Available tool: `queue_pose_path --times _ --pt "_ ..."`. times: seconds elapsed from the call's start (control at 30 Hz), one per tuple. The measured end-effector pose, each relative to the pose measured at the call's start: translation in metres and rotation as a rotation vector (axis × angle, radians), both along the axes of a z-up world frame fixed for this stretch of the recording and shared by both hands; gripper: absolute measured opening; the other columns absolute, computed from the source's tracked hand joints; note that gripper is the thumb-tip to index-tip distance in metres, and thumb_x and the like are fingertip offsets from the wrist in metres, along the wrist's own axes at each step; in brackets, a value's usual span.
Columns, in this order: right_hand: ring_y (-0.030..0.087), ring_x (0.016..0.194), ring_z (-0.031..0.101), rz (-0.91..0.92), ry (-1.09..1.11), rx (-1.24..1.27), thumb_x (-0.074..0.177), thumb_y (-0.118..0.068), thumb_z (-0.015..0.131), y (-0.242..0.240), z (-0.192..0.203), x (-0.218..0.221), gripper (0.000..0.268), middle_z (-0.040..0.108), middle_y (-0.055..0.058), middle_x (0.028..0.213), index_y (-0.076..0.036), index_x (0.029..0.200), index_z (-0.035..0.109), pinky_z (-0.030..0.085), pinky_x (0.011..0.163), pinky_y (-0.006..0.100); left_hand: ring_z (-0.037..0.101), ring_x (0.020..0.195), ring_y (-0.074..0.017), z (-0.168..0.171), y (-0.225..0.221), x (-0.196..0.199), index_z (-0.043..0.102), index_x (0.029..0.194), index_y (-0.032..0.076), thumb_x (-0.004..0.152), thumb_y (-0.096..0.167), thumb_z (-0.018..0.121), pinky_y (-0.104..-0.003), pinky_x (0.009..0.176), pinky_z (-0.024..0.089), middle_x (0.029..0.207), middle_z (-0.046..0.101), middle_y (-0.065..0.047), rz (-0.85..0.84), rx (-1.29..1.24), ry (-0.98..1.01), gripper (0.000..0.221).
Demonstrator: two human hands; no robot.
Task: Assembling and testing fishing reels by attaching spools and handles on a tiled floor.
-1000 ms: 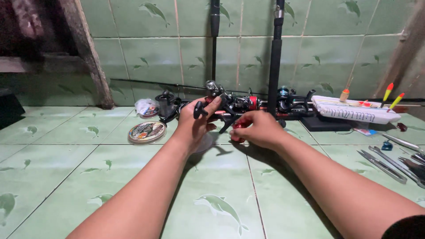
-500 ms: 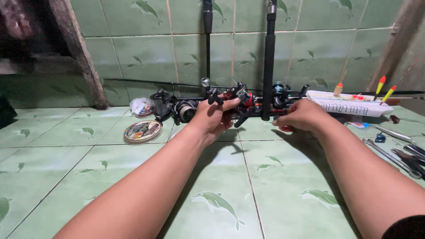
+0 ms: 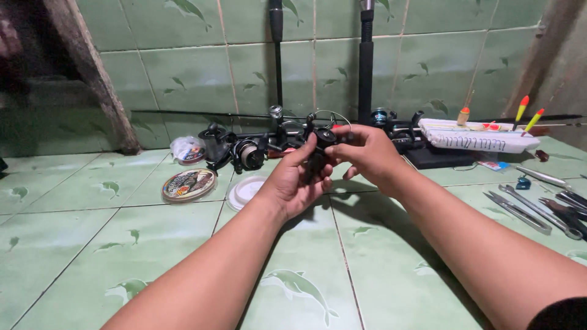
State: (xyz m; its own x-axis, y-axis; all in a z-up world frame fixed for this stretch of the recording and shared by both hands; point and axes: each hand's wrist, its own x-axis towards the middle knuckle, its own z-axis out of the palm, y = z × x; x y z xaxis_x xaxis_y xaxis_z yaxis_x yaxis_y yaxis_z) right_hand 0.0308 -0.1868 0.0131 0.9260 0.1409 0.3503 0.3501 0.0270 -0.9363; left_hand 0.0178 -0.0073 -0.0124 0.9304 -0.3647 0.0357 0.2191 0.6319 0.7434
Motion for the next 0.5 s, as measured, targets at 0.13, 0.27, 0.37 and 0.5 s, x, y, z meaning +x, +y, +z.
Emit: queue_pose_path --times 0.13,0.27,0.37,0.5 --pt "0.026 0.073 0.077 -0.07 -0.018 -0.032 0.077 -0.009 0.084 0.006 -0.002 -0.003 0.044 0.075 0.021 0.088 0.003 0.117 0.071 0.062 0.046 0.029 0.067 0.072 -0.0142 0.007 -0.007 -0.006 0.062 0.101 0.009 0.089 0.067 0.063 -0.021 0.059 0.057 0.092 0.071 -0.009 0.034 0.115 -0.07 0.059" --pt "0.024 0.073 0.078 -0.104 0.023 -0.032 0.077 -0.01 0.086 0.011 -0.003 -0.005 0.038 0.078 0.018 0.088 0.001 0.111 0.073 0.061 0.048 0.027 0.056 0.061 -0.0188 0.007 -0.011 -0.003 0.056 0.098 0.009 0.095 0.052 0.053 -0.029 0.048 0.047 0.084 0.063 -0.009 0.16 0.089 0.006 0.043" --pt "0.023 0.073 0.077 -0.108 0.073 0.0 0.078 -0.015 0.086 0.017 -0.002 -0.009 0.037 0.078 0.017 0.089 -0.001 0.11 0.073 0.06 0.05 0.027 0.049 0.054 -0.0206 0.002 -0.013 0.005 0.052 0.094 0.011 0.091 0.042 0.046 -0.031 0.041 0.04 0.078 0.057 -0.008 0.294 0.071 0.046 0.031" --pt "0.022 0.072 0.077 -0.144 0.129 -0.013 0.08 -0.021 0.086 0.017 -0.006 -0.007 0.035 0.078 0.015 0.091 -0.005 0.11 0.075 0.059 0.052 0.028 0.047 0.044 -0.0199 -0.004 -0.017 0.009 0.049 0.083 0.013 0.087 0.036 0.045 -0.028 0.033 0.032 0.061 0.046 -0.006 0.42 0.082 0.057 0.024"
